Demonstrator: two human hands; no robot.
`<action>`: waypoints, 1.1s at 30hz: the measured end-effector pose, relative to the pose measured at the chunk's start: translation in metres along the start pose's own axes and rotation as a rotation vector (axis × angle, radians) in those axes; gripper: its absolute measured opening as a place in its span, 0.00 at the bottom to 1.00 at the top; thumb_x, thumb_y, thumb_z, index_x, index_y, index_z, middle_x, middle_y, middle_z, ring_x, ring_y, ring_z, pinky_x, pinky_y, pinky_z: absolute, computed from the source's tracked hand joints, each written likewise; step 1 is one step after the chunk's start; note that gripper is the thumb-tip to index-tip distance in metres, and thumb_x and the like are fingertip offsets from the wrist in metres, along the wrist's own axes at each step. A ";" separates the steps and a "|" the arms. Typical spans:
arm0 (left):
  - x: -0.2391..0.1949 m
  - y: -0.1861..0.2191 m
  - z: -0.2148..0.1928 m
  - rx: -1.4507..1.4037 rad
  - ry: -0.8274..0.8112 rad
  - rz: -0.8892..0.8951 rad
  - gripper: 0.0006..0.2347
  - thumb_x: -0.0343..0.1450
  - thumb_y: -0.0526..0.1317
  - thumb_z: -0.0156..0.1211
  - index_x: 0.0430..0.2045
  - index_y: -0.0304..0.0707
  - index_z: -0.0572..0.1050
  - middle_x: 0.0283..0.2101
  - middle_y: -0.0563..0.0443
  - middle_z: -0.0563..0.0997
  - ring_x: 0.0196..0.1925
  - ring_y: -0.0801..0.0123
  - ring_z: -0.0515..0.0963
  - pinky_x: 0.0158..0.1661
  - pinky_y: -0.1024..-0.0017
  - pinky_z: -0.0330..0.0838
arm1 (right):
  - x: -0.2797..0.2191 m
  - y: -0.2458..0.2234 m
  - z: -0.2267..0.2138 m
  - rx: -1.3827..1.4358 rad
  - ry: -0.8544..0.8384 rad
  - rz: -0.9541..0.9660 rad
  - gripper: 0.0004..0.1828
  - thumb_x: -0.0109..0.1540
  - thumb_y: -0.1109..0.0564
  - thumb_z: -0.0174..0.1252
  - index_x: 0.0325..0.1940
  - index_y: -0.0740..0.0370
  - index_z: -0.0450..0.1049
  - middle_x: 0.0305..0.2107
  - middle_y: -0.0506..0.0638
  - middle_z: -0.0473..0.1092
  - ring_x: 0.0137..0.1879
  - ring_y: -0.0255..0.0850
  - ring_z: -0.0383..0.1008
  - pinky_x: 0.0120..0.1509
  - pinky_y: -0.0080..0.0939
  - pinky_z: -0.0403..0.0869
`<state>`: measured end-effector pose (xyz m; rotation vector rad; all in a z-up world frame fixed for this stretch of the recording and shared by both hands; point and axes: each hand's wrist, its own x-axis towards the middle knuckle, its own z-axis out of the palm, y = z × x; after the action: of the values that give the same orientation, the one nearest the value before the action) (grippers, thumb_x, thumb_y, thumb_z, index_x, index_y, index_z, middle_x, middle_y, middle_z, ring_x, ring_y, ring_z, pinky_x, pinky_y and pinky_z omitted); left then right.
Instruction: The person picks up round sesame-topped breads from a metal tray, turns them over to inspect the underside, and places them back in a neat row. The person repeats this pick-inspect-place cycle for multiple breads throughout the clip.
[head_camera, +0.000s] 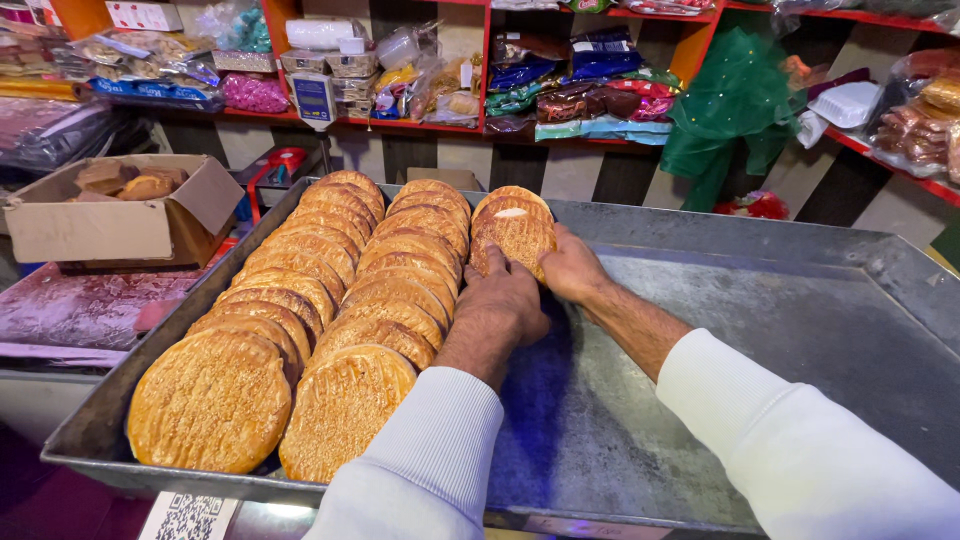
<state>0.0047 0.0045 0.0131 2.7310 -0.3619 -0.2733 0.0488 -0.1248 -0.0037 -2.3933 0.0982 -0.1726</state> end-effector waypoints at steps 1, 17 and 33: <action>0.002 -0.001 0.000 0.001 0.000 0.000 0.42 0.65 0.46 0.60 0.73 0.29 0.47 0.79 0.37 0.38 0.77 0.27 0.44 0.66 0.41 0.60 | 0.002 0.001 0.000 0.001 0.001 0.000 0.39 0.65 0.48 0.50 0.79 0.61 0.52 0.69 0.67 0.59 0.77 0.56 0.55 0.79 0.59 0.57; -0.006 0.002 -0.004 -0.033 0.060 -0.021 0.36 0.65 0.42 0.58 0.70 0.24 0.54 0.78 0.34 0.45 0.73 0.29 0.56 0.63 0.42 0.66 | 0.034 0.029 0.005 0.182 0.091 0.013 0.42 0.64 0.42 0.51 0.77 0.66 0.54 0.70 0.63 0.59 0.77 0.55 0.54 0.80 0.58 0.54; -0.044 0.014 -0.039 -0.013 0.169 -0.023 0.25 0.69 0.56 0.59 0.54 0.39 0.77 0.61 0.38 0.77 0.66 0.46 0.75 0.63 0.53 0.71 | -0.071 -0.031 -0.092 -0.157 0.098 -0.028 0.17 0.56 0.49 0.58 0.47 0.49 0.81 0.26 0.43 0.81 0.35 0.35 0.84 0.55 0.40 0.77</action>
<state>-0.0306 0.0175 0.0600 2.7225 -0.2810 -0.0504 -0.0346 -0.1550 0.0771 -2.5434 0.1281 -0.3057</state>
